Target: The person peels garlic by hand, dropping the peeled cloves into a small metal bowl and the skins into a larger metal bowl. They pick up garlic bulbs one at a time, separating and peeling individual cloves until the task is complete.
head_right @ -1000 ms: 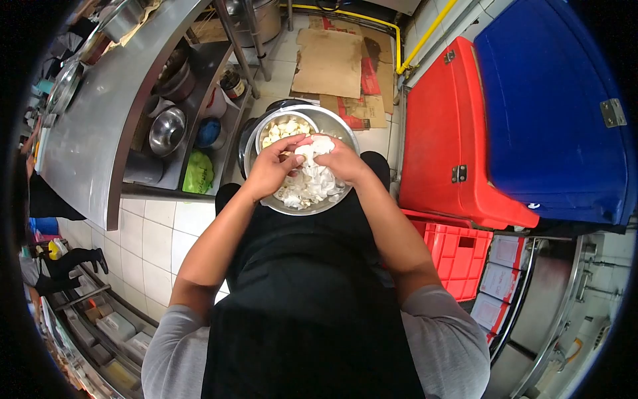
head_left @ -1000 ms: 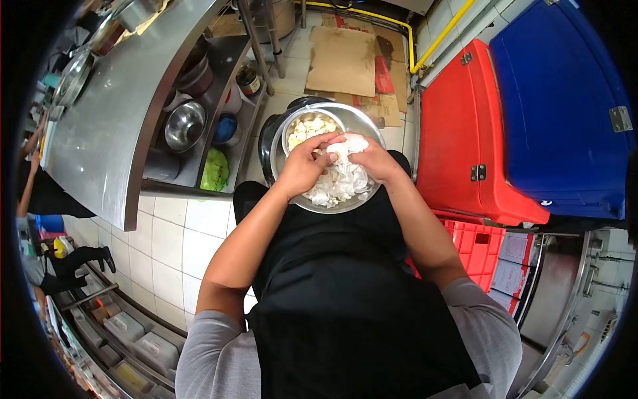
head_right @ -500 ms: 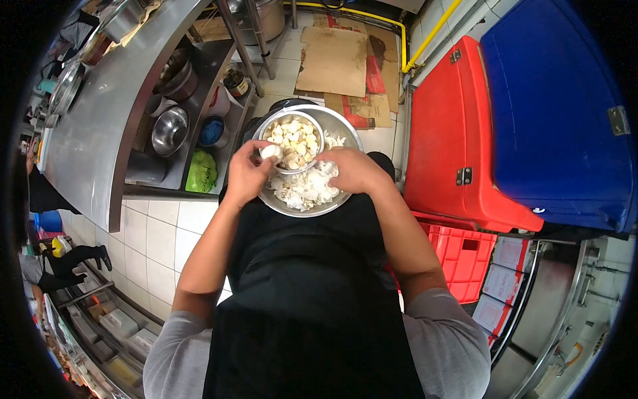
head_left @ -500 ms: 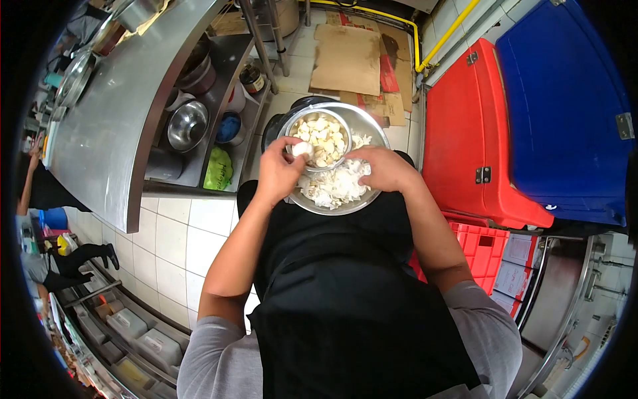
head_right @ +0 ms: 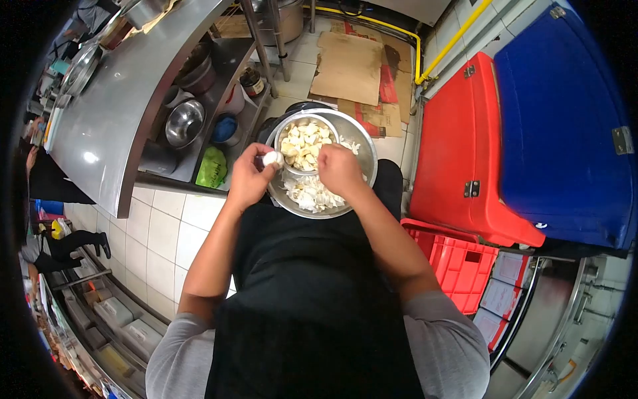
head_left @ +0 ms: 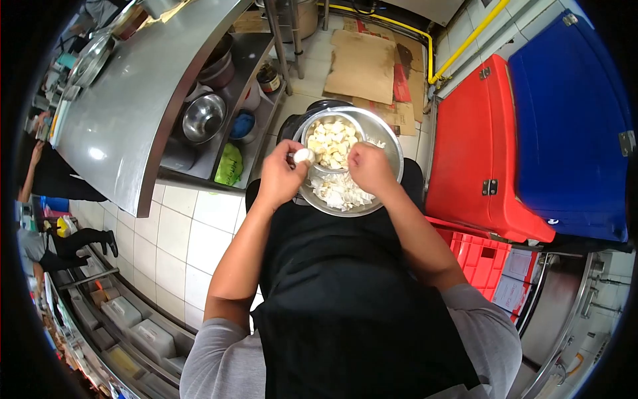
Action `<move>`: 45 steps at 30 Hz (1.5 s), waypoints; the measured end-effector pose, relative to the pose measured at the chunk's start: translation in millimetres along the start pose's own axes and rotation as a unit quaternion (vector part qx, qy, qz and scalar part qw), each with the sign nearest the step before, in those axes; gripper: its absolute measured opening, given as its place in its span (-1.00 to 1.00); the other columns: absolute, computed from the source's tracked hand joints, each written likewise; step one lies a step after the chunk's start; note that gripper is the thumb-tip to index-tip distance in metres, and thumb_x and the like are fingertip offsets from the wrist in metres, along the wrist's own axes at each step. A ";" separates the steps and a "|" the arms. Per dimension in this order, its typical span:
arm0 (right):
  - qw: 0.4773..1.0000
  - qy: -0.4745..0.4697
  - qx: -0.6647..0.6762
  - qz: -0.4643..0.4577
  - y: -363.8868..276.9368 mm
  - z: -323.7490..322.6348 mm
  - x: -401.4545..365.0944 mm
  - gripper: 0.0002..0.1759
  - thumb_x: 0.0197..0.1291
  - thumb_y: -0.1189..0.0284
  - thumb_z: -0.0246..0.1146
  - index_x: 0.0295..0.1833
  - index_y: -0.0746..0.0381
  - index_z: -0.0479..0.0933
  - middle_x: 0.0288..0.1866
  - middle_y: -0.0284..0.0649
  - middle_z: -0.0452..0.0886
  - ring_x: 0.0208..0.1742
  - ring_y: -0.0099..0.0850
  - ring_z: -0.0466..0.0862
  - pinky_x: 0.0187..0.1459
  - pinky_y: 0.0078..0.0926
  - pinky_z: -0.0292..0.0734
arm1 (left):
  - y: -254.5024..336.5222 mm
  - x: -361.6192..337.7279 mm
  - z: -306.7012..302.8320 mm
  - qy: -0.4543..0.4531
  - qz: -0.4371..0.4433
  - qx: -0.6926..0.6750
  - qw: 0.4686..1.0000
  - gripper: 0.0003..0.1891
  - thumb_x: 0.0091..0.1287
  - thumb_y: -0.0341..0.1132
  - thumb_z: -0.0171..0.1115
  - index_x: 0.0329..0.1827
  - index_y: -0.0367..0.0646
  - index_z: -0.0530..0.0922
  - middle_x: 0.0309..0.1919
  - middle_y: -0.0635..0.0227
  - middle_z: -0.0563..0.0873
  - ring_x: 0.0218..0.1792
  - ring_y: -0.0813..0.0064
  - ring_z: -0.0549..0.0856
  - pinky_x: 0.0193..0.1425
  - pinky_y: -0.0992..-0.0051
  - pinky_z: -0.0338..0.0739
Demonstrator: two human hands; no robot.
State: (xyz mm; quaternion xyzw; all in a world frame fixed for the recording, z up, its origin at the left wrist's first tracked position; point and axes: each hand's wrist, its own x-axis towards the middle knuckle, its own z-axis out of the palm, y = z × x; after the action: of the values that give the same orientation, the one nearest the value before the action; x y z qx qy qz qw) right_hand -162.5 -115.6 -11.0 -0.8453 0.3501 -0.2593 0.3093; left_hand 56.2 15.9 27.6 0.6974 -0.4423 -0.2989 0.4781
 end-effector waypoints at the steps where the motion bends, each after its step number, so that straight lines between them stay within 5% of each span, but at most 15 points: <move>1: 1.000 -0.002 -0.001 -0.003 5.7 -12.3 -6.9 -0.95 0.22 0.57 0.37 -0.21 0.24 0.71 -0.23 0.01 0.74 -0.12 0.09 0.77 -0.05 0.03 0.69 | 1.4 -2.2 -5.3 -0.053 -0.011 0.012 0.998 -0.73 0.32 -0.39 0.41 0.05 -0.25 0.67 -0.22 0.12 0.83 -0.26 0.31 0.78 -0.05 0.31 0.68; 3: 0.974 -0.185 -0.118 0.051 6.2 -34.5 -18.8 -0.88 0.22 0.61 0.36 -0.15 0.24 0.74 -0.20 0.03 0.74 -0.08 0.09 0.77 0.01 0.00 0.68 | 10.5 -2.0 -8.3 -0.105 0.012 0.073 0.992 -0.71 0.31 -0.42 0.39 0.09 -0.25 0.65 -0.23 0.11 0.81 -0.24 0.28 0.78 -0.03 0.31 0.67; 5: 0.985 -0.153 -0.072 0.032 -7.8 -40.6 -11.6 -0.84 0.23 0.62 0.36 -0.10 0.24 0.75 -0.18 0.03 0.74 -0.04 0.08 0.77 0.04 -0.01 0.68 | 13.2 2.5 -3.6 -0.190 0.049 0.140 0.971 -0.66 0.26 -0.42 0.35 0.12 -0.25 0.63 -0.22 -0.07 0.78 -0.15 -0.07 0.81 0.03 0.14 0.67; 13: 0.988 -0.137 -0.037 -0.055 -0.1 25.3 60.3 -0.73 0.21 0.60 0.43 0.04 0.19 0.75 0.05 0.01 0.71 0.09 0.07 0.74 0.15 -0.03 0.66 | 5.8 6.4 9.6 -0.161 0.097 0.231 0.955 -0.68 0.25 -0.40 0.32 0.06 -0.26 0.61 -0.14 -0.16 0.79 -0.02 -0.27 0.77 0.09 -0.06 0.64; 16: 0.989 -0.129 -0.069 -0.031 -2.5 30.2 73.6 -0.67 0.20 0.58 0.45 0.09 0.16 0.76 0.06 0.01 0.70 0.14 0.06 0.74 0.18 -0.03 0.67 | 4.0 -1.4 -0.1 -0.117 0.111 0.220 0.962 -0.68 0.25 -0.41 0.37 0.07 -0.27 0.62 -0.14 -0.14 0.79 -0.07 -0.20 0.79 0.09 0.02 0.66; 19: 0.987 -0.120 -0.106 -0.034 -9.3 37.6 70.2 -0.66 0.25 0.50 0.43 0.15 0.12 0.77 0.06 0.00 0.70 0.18 0.07 0.74 0.20 -0.01 0.68 | -2.5 -1.2 -7.8 -0.074 0.029 0.094 0.992 -0.67 0.30 -0.40 0.50 0.09 -0.28 0.65 -0.18 0.19 0.77 -0.20 0.38 0.76 0.02 0.36 0.66; 22: 0.973 -0.180 -0.142 -0.025 -20.8 33.3 63.1 -0.68 0.32 0.45 0.37 0.17 0.12 0.76 0.11 0.00 0.71 0.17 0.06 0.75 0.21 0.02 0.69 | -3.7 0.7 -6.6 -0.013 -0.039 0.006 0.999 -0.68 0.32 -0.41 0.52 0.09 -0.26 0.65 -0.18 0.33 0.77 -0.23 0.53 0.70 -0.03 0.41 0.66; 28: 0.995 -0.042 0.082 -0.033 -49.2 22.2 44.4 -0.66 0.31 0.48 0.44 0.19 0.21 0.72 0.12 -0.02 0.70 -0.04 -0.12 0.80 0.01 -0.19 0.72 | -22.1 16.2 8.3 -0.028 -0.160 -0.329 0.930 -0.74 0.59 -0.44 0.34 0.26 -0.23 0.57 -0.01 0.31 0.81 -0.12 0.50 0.83 -0.05 0.52 0.74; 31: 0.951 -0.106 0.278 0.080 -57.3 18.9 30.8 -0.63 0.37 0.52 0.51 0.24 0.29 0.64 -0.01 -0.25 0.71 -0.20 -0.69 0.63 -0.19 -0.61 0.60 | -19.6 16.1 11.4 -0.059 -0.153 -0.395 0.904 -0.73 0.61 -0.52 0.27 0.31 -0.24 0.57 0.05 0.29 0.77 0.01 0.51 0.81 0.01 0.49 0.80; 34: 0.868 -0.128 0.452 0.163 -62.7 11.8 27.7 -0.67 0.38 0.57 0.48 0.20 0.34 0.62 -0.04 -0.29 0.70 -0.23 -0.69 0.63 -0.22 -0.64 0.59 | -10.4 8.9 15.1 -0.109 -0.151 -0.430 0.883 -0.65 0.61 -0.54 0.25 0.42 -0.21 0.56 0.09 0.29 0.75 0.03 0.52 0.80 0.02 0.47 0.81; 36: 0.868 -0.134 0.441 0.186 -46.6 21.1 25.4 -0.66 0.34 0.62 0.50 0.17 0.35 0.60 -0.07 -0.30 0.68 -0.22 -0.69 0.64 -0.23 -0.63 0.60 | -12.9 10.7 19.0 -0.116 -0.139 -0.417 0.891 -0.62 0.63 -0.48 0.25 0.47 -0.20 0.55 0.11 0.30 0.72 0.02 0.51 0.80 0.03 0.45 0.83; 38: 0.957 -0.057 0.277 0.057 -29.3 34.6 16.2 -0.60 0.25 0.64 0.54 0.15 0.34 0.60 -0.06 -0.24 0.68 -0.21 -0.58 0.70 -0.21 -0.54 0.66 | -2.4 9.8 19.8 -0.089 -0.230 -0.434 0.867 -0.61 0.65 -0.40 0.27 0.49 -0.19 0.55 0.05 0.35 0.73 -0.02 0.53 0.79 0.02 0.45 0.81; 41: 0.992 0.048 0.113 -0.038 -59.7 24.7 10.7 -0.55 0.18 0.70 0.57 0.14 0.31 0.60 -0.04 -0.19 0.70 -0.27 -0.54 0.72 -0.23 -0.54 0.66 | -4.7 6.4 36.1 -0.095 -0.189 -0.427 0.879 -0.60 0.67 -0.36 0.24 0.51 -0.18 0.53 -0.01 0.38 0.74 -0.06 0.55 0.78 -0.01 0.46 0.77; 42: 0.994 0.051 0.091 -0.039 -60.3 22.4 9.8 -0.51 0.09 0.66 0.62 0.12 0.33 0.60 -0.08 -0.13 0.67 -0.25 -0.47 0.75 -0.20 -0.48 0.71 | -10.7 5.9 38.3 -0.101 -0.178 -0.404 0.891 -0.64 0.71 -0.34 0.18 0.50 -0.14 0.56 0.19 0.28 0.76 0.05 0.49 0.78 0.07 0.45 0.73; 45: 0.983 -0.004 0.183 -0.017 -49.0 9.3 12.9 -0.58 0.21 0.68 0.55 0.16 0.33 0.61 -0.06 -0.17 0.70 -0.21 -0.49 0.77 -0.11 -0.48 0.75 | -30.2 9.9 31.4 -0.129 -0.166 -0.473 0.856 -0.63 0.73 -0.34 0.13 0.51 -0.24 0.52 0.20 0.22 0.76 0.06 0.43 0.80 0.06 0.45 0.74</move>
State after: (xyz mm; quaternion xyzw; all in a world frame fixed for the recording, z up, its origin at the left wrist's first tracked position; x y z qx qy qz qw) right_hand -127.3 -94.5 20.2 -0.7811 0.2813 -0.3205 0.4562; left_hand 44.1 -1.1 -11.9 0.4054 -0.1833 -0.6340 0.6326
